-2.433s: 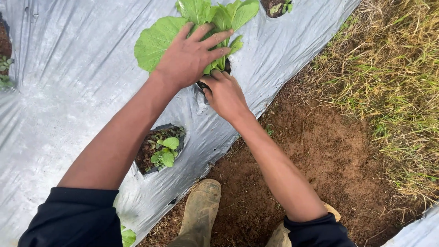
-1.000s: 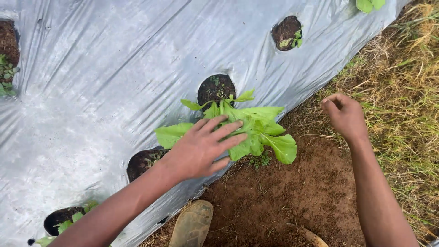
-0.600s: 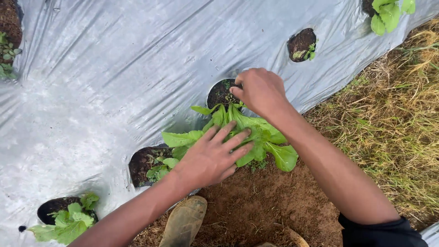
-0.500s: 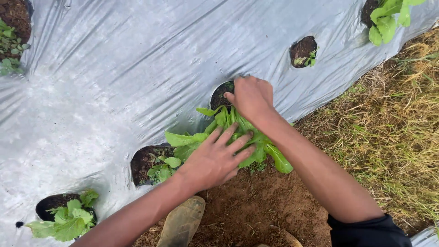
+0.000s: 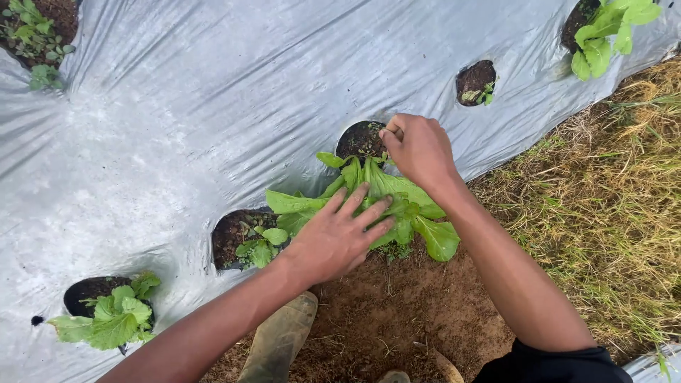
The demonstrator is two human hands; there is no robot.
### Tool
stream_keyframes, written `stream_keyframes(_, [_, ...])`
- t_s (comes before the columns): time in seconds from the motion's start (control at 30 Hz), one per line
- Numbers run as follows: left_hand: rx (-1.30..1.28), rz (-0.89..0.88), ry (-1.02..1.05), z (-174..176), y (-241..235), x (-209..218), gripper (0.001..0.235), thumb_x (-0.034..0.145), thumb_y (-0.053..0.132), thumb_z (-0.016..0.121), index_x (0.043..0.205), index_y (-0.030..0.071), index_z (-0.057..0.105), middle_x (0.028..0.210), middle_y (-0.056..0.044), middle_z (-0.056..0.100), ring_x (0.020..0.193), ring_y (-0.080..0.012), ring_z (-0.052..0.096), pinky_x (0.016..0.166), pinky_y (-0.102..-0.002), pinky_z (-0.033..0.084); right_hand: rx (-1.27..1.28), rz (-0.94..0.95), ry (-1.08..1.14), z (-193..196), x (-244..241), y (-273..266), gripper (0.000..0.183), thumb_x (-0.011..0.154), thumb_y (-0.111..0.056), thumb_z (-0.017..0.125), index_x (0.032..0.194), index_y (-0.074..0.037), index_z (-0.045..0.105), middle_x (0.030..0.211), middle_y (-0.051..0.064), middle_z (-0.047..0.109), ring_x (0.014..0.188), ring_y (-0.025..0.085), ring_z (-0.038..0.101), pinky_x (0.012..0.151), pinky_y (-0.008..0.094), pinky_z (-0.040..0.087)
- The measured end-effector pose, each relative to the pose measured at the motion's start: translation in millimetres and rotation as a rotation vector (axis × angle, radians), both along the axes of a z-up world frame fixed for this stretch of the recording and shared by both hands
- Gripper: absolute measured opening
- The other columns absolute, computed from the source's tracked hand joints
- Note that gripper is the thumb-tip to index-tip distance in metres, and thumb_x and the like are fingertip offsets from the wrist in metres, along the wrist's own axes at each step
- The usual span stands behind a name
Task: Inspecting and adjusting soil and plastic mulch around young plants in a field to ensure they are properly seated.
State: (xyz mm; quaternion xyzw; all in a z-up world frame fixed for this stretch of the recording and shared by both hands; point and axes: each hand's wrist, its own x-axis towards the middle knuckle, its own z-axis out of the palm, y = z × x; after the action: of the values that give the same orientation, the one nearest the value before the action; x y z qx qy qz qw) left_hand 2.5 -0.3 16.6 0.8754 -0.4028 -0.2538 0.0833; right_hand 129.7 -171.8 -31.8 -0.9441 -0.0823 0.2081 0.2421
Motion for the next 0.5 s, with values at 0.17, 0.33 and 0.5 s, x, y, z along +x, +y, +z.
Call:
stream_keyframes(0.17, [0.027,-0.003,0.014,3,4,-5,0.062,0.099,0.033,0.058,0.156,0.018,0.041,0.160,-0.013,0.036,0.152,-0.0430,0.025,0.121,-0.060,0.027,-0.199,-0.004,-0.067,-35,-7,13,0.019,0.096,-0.025,0.065,0.086,-0.013,0.076,0.071,0.010,0.072,0.080,0.043,0.074,0.071,0.055,0.058])
stream_keyframes(0.33, [-0.003,0.059,-0.046,-8,15,-19,0.062,0.098,0.032,0.061,0.156,0.019,0.041,0.162,-0.013,0.034,0.152,-0.0429,0.026,0.122,-0.059,0.026,-0.350,0.104,-0.144,-51,-4,48,0.022,0.098,-0.026,0.067,0.094,-0.007,0.078,0.081,0.018,0.074,0.087,0.044,0.075,0.077,0.056,0.060])
stream_keyframes(0.5, [-0.016,0.046,-0.143,-14,24,-32,0.065,0.100,0.035,0.062,0.159,0.023,0.037,0.166,-0.013,0.028,0.154,-0.0423,0.023,0.124,-0.059,0.024,-0.432,0.172,-0.176,-62,-2,53,0.015,0.099,-0.017,0.066,0.100,-0.009,0.078,0.088,0.018,0.075,0.093,0.045,0.074,0.081,0.056,0.059])
